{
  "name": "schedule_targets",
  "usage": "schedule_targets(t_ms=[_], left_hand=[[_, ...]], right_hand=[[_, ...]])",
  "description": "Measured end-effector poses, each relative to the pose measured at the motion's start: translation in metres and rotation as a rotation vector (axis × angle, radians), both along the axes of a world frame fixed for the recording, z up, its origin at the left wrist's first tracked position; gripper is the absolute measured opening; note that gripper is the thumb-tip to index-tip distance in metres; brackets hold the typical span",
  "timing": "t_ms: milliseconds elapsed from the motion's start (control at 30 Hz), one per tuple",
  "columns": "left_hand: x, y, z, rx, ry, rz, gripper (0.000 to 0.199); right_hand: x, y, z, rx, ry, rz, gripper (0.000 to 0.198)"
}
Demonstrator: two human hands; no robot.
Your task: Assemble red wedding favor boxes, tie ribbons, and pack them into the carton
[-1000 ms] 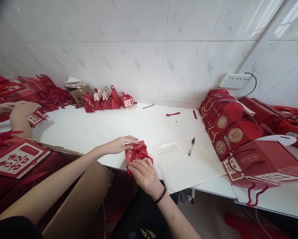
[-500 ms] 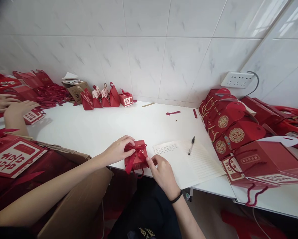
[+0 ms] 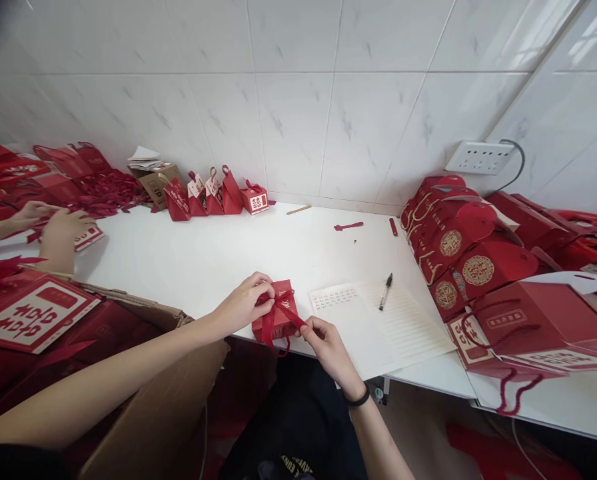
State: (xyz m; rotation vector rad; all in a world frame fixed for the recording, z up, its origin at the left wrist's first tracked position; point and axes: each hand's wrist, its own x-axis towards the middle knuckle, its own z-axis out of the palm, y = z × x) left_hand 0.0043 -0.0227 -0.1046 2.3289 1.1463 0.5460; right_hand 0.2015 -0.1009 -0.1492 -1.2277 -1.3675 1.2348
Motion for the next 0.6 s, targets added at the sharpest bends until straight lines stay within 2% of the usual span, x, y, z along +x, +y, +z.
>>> schedule_targets(t_ms=[133,233,333,433,500,600], left_hand=[[0.0,0.001,-0.001,0.009,0.011,-0.007,0.009],[-0.004,0.003,0.001,-0.051,-0.013,-0.042,0.009],[-0.01,0.007,0.005,-0.138,-0.101,-0.008,0.015],[-0.016,0.01,0.011,-0.172,-0.113,0.151,0.021],[-0.017,0.01,0.016,-0.174,-0.049,0.216,0.021],[-0.015,0.01,0.019,-0.185,0.019,0.217,0.025]], right_hand=[[0.006,0.001,-0.005,-0.023,0.024,0.02,0.035],[0.016,0.004,0.0,-0.025,0.033,0.052,0.031],[0.027,0.012,0.011,0.026,-0.035,-0.105,0.033],[0.028,0.027,0.024,0.089,-0.225,-0.301,0.04],[0.021,0.04,0.032,0.109,-0.33,-0.268,0.046],[0.004,0.056,0.039,0.068,-0.429,-0.124,0.053]])
